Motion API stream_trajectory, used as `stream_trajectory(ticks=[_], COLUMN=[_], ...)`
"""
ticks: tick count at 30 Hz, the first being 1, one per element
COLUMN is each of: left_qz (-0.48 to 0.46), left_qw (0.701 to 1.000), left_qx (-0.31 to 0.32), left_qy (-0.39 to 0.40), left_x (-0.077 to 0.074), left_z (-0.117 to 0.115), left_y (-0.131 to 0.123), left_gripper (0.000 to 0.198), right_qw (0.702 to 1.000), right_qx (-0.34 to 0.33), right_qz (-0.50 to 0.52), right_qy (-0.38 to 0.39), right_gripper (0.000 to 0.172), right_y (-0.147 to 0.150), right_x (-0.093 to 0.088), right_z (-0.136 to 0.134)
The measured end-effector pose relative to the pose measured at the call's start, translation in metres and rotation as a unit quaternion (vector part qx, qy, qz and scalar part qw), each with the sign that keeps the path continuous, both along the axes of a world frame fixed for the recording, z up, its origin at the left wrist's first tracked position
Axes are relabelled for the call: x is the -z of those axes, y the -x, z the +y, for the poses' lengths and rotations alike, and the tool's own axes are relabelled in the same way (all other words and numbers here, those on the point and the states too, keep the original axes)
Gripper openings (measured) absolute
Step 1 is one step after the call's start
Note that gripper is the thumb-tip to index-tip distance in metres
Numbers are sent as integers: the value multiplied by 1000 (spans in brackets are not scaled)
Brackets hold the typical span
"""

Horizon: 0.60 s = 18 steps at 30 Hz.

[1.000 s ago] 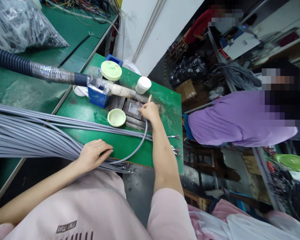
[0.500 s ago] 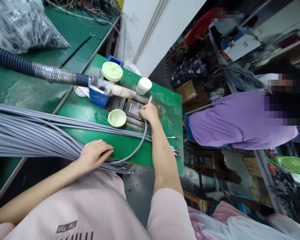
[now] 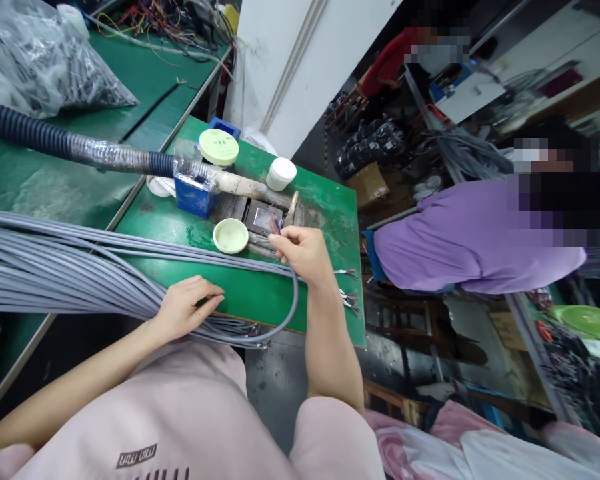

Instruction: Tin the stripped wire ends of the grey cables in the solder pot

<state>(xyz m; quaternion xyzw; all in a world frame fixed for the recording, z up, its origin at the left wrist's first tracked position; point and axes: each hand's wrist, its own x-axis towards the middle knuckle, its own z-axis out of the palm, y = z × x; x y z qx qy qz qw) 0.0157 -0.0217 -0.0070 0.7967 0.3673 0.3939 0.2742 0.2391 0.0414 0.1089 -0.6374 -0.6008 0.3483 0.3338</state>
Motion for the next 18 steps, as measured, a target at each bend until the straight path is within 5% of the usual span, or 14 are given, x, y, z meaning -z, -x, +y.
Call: stream_trajectory(ticks=[5, 10, 18], left_qz=[-164, -346, -472], left_qw=[967, 850, 761], left_qx=[-25, -33, -8], left_qy=[194, 395, 446], left_x=[-12, -23, -29], left_z=[3, 5, 2], left_y=[-7, -18, -27], left_gripper=[14, 22, 26], right_qw=[999, 998, 995], right_qx=[-22, -36, -59], right_qz=[21, 50, 77], right_qy=[-13, -5, 3], right_gripper=[29, 29, 26], right_y=[23, 41, 55], right_x=[-3, 0, 6], right_z=[-31, -48, -55])
